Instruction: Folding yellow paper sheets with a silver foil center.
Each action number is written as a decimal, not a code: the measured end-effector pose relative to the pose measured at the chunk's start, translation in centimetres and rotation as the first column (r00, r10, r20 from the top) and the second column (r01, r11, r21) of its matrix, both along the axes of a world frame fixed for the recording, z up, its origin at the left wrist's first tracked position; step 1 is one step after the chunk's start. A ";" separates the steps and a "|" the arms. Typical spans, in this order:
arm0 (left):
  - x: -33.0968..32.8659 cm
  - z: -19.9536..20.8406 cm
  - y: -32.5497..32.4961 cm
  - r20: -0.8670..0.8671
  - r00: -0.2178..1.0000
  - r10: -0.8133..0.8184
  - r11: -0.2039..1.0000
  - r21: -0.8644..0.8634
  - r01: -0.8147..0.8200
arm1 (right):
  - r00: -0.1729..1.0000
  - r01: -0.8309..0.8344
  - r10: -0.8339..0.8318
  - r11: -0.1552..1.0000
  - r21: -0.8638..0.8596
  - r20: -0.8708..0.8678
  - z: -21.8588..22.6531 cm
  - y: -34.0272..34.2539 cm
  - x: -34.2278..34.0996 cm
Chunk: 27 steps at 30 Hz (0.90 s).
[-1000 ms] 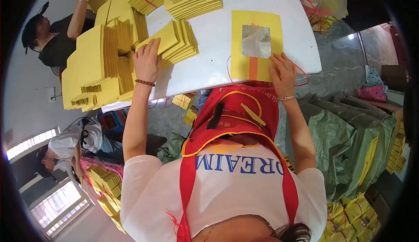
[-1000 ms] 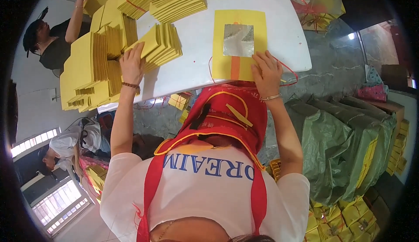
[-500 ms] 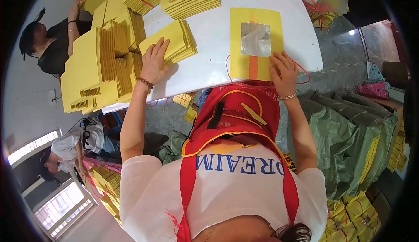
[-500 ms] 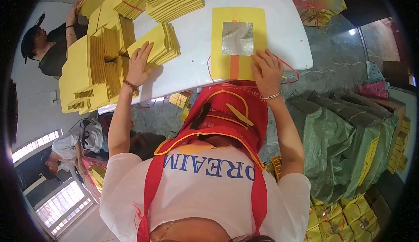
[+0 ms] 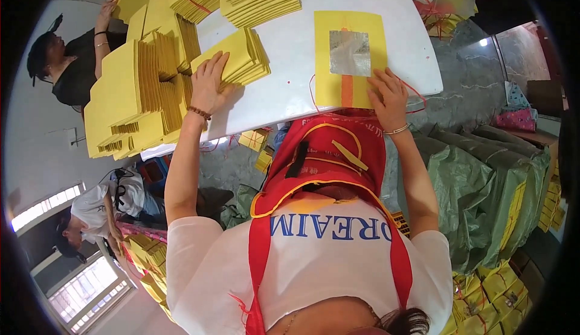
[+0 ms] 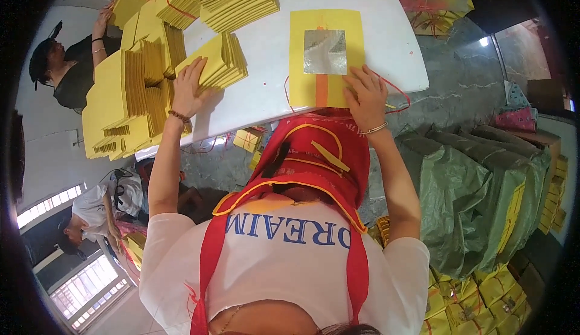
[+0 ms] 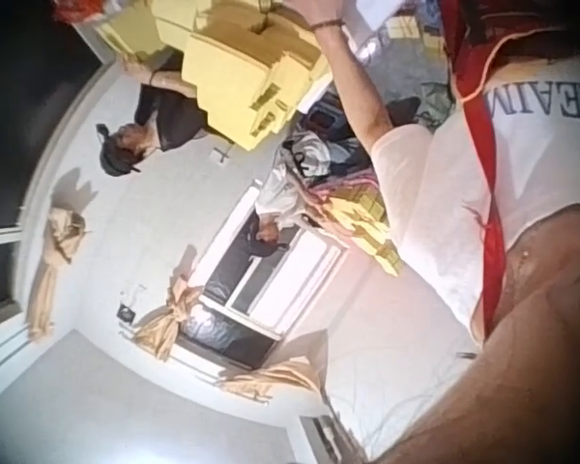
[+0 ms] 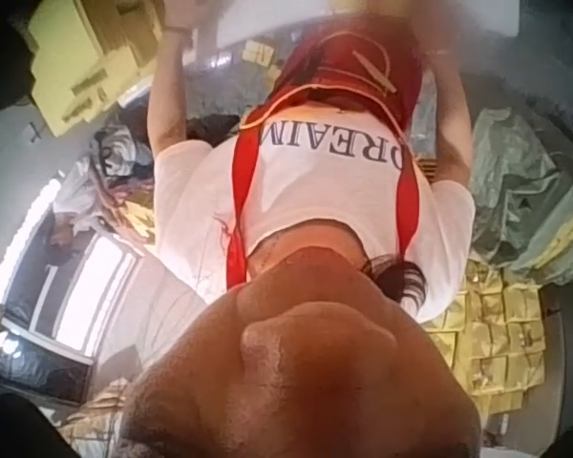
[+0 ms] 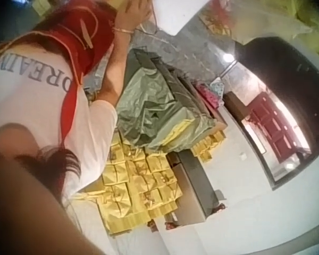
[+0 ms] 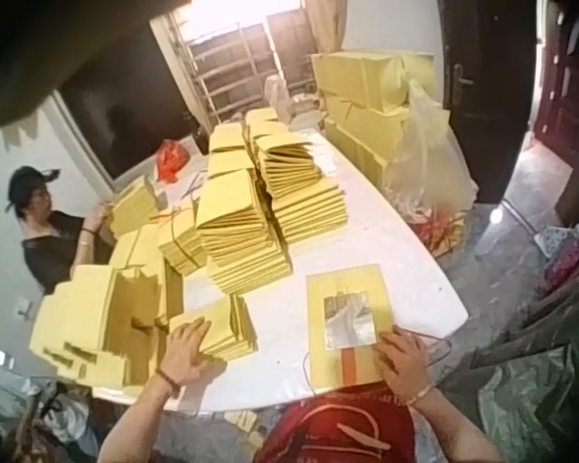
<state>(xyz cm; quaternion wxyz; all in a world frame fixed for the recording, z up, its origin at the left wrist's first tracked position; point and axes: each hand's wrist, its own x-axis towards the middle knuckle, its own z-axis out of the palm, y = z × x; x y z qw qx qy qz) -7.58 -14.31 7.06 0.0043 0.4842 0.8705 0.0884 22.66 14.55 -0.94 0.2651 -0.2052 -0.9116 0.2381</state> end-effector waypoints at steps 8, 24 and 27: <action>4.1 3.8 3.6 -0.322 0.932 -0.164 0.986 -0.035 0.162 | 0.999 0.004 -0.004 1.000 -0.001 0.054 0.3 -0.2 0.0; 13.3 -3.5 12.0 -0.048 0.848 -0.528 0.828 0.192 0.526 | 1.000 -0.003 0.000 0.991 -0.130 -0.024 0.3 1.5 -0.5; 12.5 -2.9 12.4 0.116 0.808 -0.577 0.794 0.311 0.522 | 0.999 0.008 -0.019 0.975 -0.224 -0.049 0.0 2.1 -0.5</action>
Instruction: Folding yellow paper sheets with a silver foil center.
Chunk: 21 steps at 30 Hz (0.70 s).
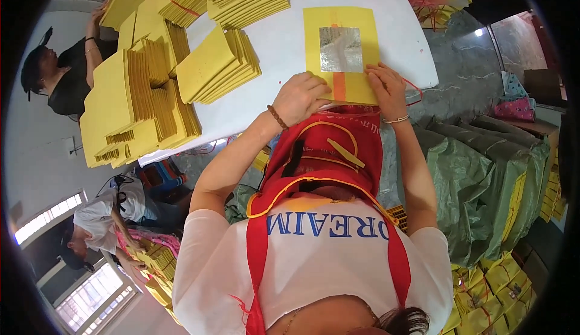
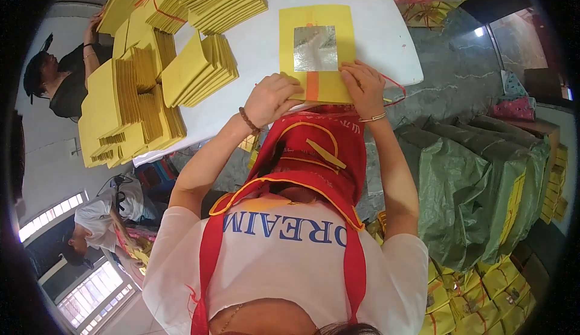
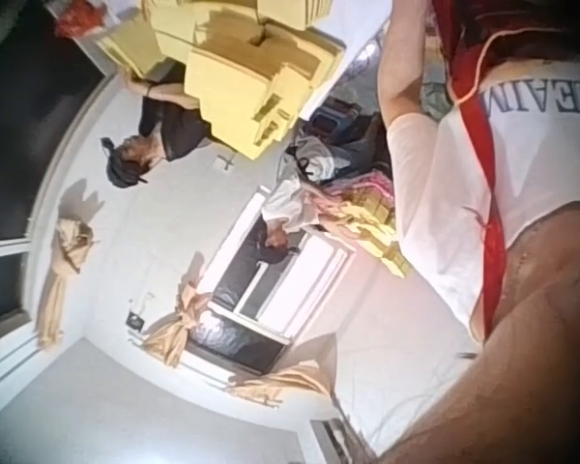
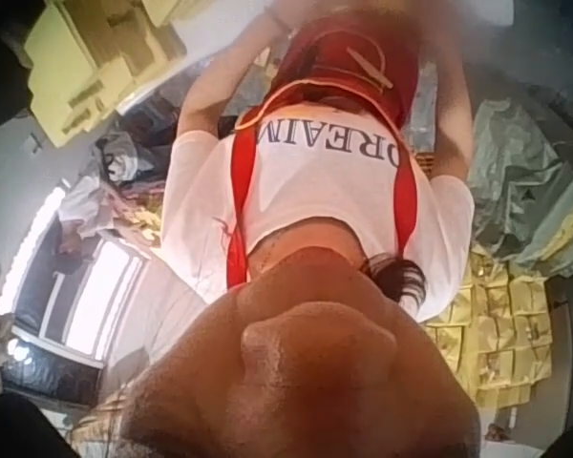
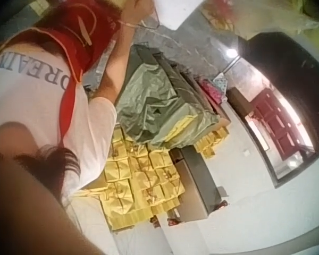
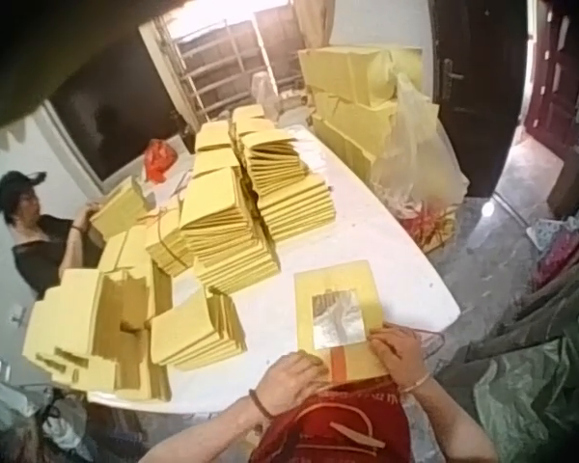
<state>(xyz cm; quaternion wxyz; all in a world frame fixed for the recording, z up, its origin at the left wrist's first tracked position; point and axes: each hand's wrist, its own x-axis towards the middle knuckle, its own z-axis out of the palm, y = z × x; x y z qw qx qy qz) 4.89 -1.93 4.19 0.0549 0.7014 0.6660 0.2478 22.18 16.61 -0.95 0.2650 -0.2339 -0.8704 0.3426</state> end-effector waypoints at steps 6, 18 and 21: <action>-0.6 -0.2 0.3 0.234 0.972 -0.019 0.999 -0.027 0.026 | 0.999 -0.014 0.012 0.998 -0.065 -0.034 -0.1 0.1 -0.1; -1.2 0.3 0.9 0.228 0.973 -0.035 0.993 -0.105 0.060 | 0.999 0.004 -0.008 0.995 -0.098 -0.037 0.0 0.1 -0.2; -1.5 0.4 1.1 0.304 0.953 0.019 0.990 -0.142 0.026 | 0.996 -0.025 0.011 0.986 -0.162 -0.087 -0.1 0.4 0.0</action>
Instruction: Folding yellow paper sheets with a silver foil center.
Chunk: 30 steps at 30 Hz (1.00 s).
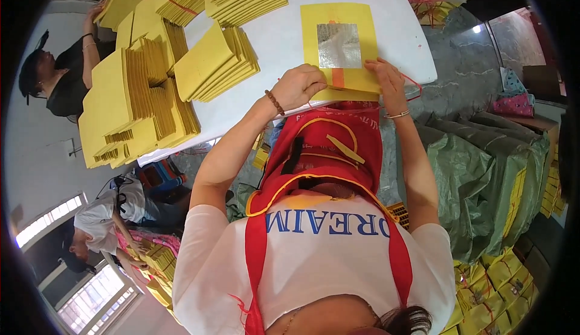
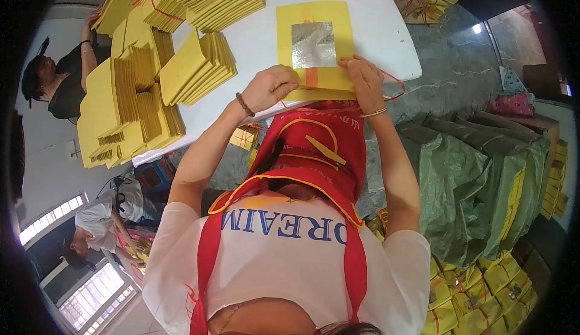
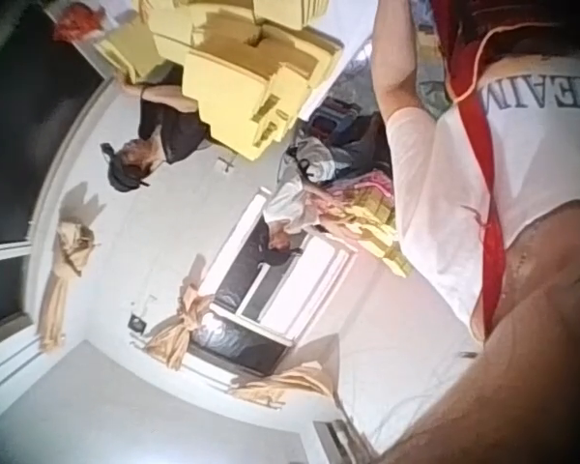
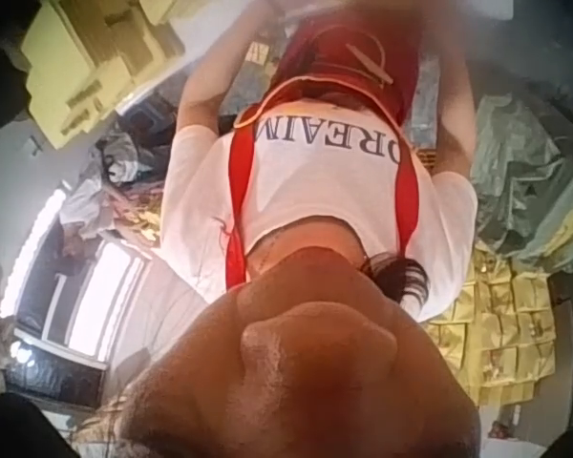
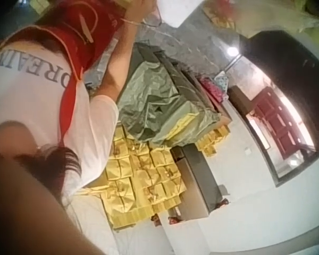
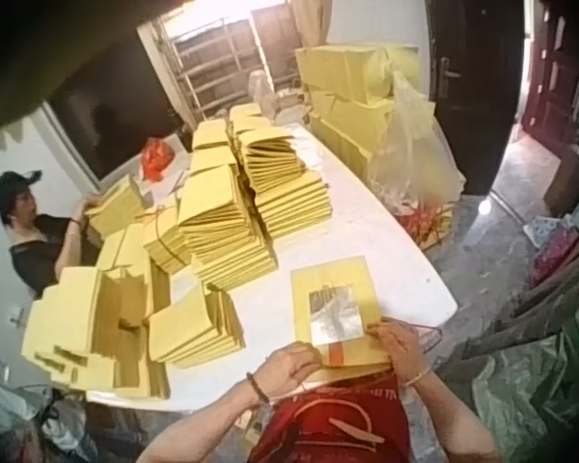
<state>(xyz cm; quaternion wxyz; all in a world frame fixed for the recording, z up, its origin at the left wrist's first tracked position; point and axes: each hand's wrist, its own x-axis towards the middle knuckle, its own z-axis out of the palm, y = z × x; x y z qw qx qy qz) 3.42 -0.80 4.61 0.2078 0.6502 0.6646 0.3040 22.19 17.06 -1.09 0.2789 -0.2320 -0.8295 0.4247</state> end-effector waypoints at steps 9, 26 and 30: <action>-0.6 -0.3 0.3 0.128 0.989 0.070 0.990 -0.132 -0.053 | 0.996 -0.033 0.028 0.998 -0.060 -0.080 0.4 0.0 -0.1; -0.1 0.0 -0.6 0.236 0.956 0.176 0.978 -0.149 -0.143 | 0.997 0.006 -0.013 0.995 0.095 0.079 0.6 -0.6 0.1; -0.9 -0.1 -0.9 0.066 0.997 0.035 0.996 0.082 -0.040 | 0.999 0.036 -0.037 0.999 0.011 0.018 -0.6 -0.2 -0.1</action>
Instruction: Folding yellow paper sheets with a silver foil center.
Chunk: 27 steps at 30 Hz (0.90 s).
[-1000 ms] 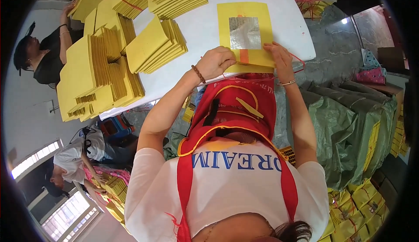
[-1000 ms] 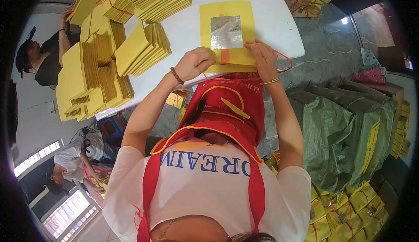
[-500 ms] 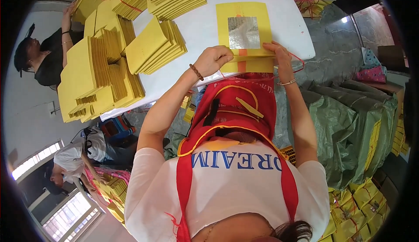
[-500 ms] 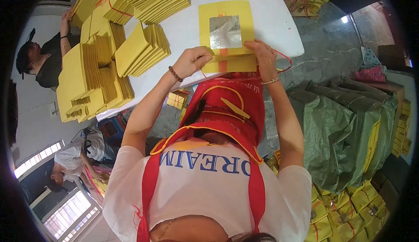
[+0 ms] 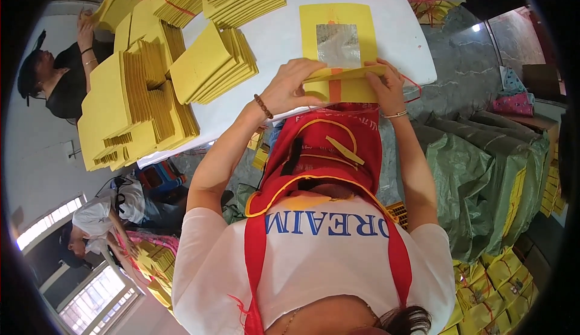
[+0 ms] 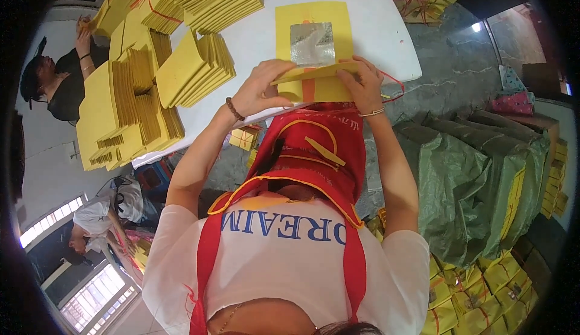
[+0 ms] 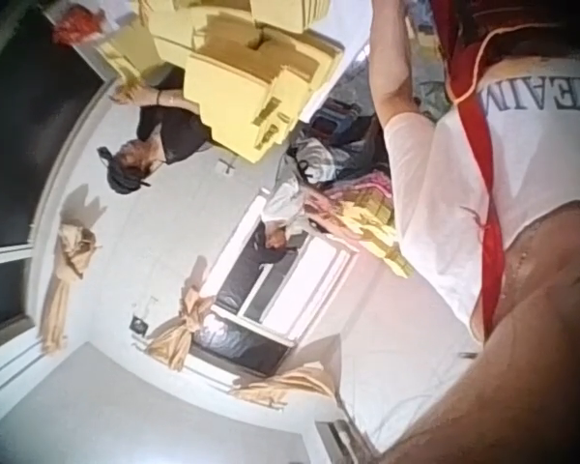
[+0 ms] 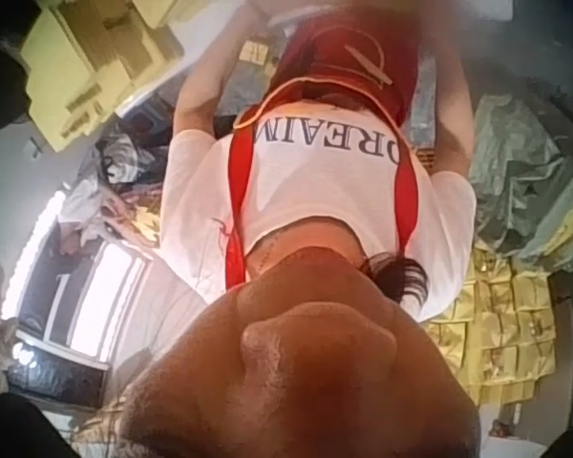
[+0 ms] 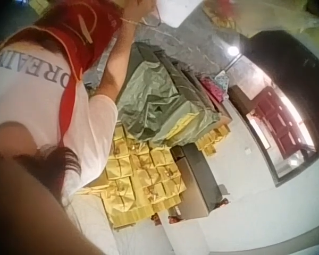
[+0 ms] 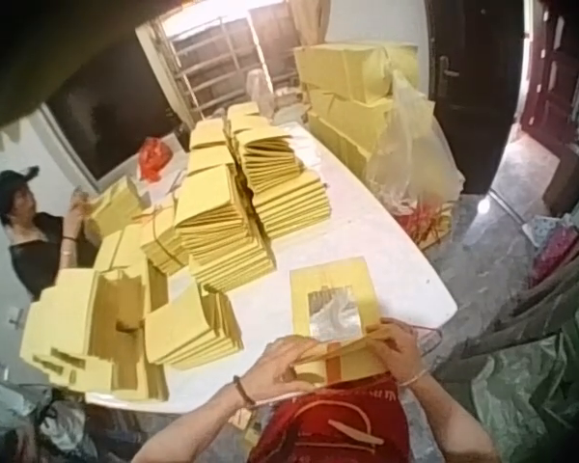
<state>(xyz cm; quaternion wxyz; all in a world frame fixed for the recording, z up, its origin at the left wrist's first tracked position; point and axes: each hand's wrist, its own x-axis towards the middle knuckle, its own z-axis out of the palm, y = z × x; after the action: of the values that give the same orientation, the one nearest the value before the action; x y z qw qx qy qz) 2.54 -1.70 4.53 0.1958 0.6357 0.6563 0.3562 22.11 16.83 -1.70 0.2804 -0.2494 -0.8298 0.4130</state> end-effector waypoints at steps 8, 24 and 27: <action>-1.6 -2.3 1.7 -0.340 0.933 0.115 0.993 0.059 -0.101 | 1.000 -0.013 0.014 0.996 0.092 -0.006 -0.2 -0.1 0.2; 0.5 -0.6 -1.0 -0.088 0.985 0.146 0.989 0.041 -0.143 | 0.978 -0.206 0.206 0.939 0.275 0.032 2.6 -1.5 1.6; 0.6 -0.8 -0.1 0.091 0.953 0.289 0.953 -0.120 -0.278 | 0.996 -0.078 0.083 0.986 0.147 -0.028 2.3 -1.7 1.1</action>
<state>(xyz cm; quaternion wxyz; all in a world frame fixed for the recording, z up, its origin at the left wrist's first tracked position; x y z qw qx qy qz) 3.09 -1.78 3.72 0.2110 0.5035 0.7471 0.3792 23.22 15.10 0.63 0.2948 -0.1876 -0.8623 0.3666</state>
